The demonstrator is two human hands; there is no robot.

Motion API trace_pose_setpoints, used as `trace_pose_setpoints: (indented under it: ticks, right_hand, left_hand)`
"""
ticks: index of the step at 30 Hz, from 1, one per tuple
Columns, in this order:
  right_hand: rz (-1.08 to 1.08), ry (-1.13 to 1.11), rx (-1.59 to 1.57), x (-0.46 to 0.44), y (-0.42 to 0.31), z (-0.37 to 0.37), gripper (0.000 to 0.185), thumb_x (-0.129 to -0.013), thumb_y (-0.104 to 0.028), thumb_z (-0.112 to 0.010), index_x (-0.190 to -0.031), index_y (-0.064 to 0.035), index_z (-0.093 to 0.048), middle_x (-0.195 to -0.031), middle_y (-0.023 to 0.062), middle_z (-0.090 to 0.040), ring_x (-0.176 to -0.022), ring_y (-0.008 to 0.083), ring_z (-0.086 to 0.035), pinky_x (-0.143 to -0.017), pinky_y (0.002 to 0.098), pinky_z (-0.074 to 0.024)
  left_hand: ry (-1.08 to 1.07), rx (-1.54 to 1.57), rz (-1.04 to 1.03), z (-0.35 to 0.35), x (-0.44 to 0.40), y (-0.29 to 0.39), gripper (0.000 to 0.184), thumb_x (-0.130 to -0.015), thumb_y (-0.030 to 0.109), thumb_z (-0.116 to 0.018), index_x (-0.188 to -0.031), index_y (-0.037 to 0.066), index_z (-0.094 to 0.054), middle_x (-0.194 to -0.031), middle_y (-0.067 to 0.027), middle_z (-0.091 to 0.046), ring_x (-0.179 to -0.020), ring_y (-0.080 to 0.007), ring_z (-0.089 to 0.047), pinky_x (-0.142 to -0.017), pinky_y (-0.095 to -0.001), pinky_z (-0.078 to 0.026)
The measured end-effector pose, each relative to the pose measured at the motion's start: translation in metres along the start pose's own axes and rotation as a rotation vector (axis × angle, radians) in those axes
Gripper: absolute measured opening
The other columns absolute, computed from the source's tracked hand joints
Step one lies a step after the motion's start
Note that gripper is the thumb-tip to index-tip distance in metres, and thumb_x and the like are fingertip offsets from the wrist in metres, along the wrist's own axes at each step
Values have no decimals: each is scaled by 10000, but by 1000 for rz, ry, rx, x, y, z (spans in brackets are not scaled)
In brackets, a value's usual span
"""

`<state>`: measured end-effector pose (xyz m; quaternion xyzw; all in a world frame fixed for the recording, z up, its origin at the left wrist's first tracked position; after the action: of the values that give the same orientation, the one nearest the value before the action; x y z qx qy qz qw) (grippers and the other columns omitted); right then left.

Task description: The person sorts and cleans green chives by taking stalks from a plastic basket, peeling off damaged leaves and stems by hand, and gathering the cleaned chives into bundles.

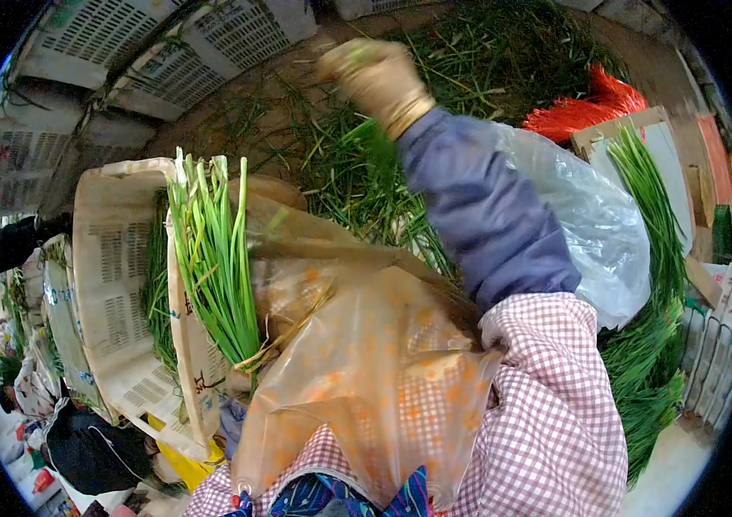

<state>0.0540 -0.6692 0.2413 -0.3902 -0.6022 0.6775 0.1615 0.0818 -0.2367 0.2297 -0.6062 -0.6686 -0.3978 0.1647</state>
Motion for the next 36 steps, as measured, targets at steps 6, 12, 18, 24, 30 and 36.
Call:
trace_pose_setpoints:
  ticks: [6,12,18,24,30,36]
  right_hand:
    - [-146,-51,608,28,22,23,239,-847,-194,-622,-1047,-63,-636,-811,41,-676,-730,120,-601,-663,259,-494]
    - [-792,-422,-376,63,-36,-62,296,-889,-271,-562,-1067,-38,-605,-522,-56,-424,-410,36,-304,-370,210,-229]
    - [-457,-301,-314,55,-30,-65,251,-896,-271,-509,-818,-77,-649,-530,-47,-433,-430,46,-344,-372,207,-250]
    - [181,486,184,-41,32,114,237,-915,-277,-460,-887,-98,-612,-741,42,-587,-569,123,-539,-469,269,-459]
    - [-304,-239,73,20,-33,-4,207,-867,-208,-556,-1022,-76,-595,-677,-9,-524,-461,82,-448,-398,226,-383]
    - [-941,-574,-694,69,-21,-70,196,-792,-225,-669,-827,-55,-581,-474,-36,-387,-349,56,-302,-344,222,-226]
  left_hand:
    - [-13,-44,-25,-10,-2,-2,744,-543,-12,-723,-1233,-9,-445,-1130,-146,-563,-1021,-299,-563,-873,-430,-472]
    - [-101,-121,-5,-17,-8,-1,741,-567,6,-715,-1252,-4,-433,-1143,-137,-559,-1048,-276,-551,-897,-404,-457]
    - [-88,-277,-64,-17,-8,-1,772,-597,62,-728,-1294,1,-401,-1221,-131,-518,-1069,-235,-537,-907,-379,-443]
    - [-222,-269,-95,-23,-8,3,787,-567,49,-744,-1282,17,-417,-1223,-122,-515,-1076,-232,-530,-909,-377,-440]
    - [-174,-242,43,-46,-8,8,779,-550,19,-734,-1267,21,-430,-1204,-106,-531,-1067,-223,-533,-906,-362,-441]
    - [-104,-674,4,-69,-5,14,743,-625,92,-774,-1274,14,-422,-1178,-89,-548,-1025,-169,-536,-877,-329,-447]
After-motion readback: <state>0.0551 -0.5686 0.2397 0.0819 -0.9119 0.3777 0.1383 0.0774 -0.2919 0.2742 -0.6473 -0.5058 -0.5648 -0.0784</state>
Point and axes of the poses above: each hand's wrist, its own x-axis away from the middle knuckle, its own z-axis out of the back of the hand, y = z × x, the point moved 1 cm from there along -x, towards the middle knuckle
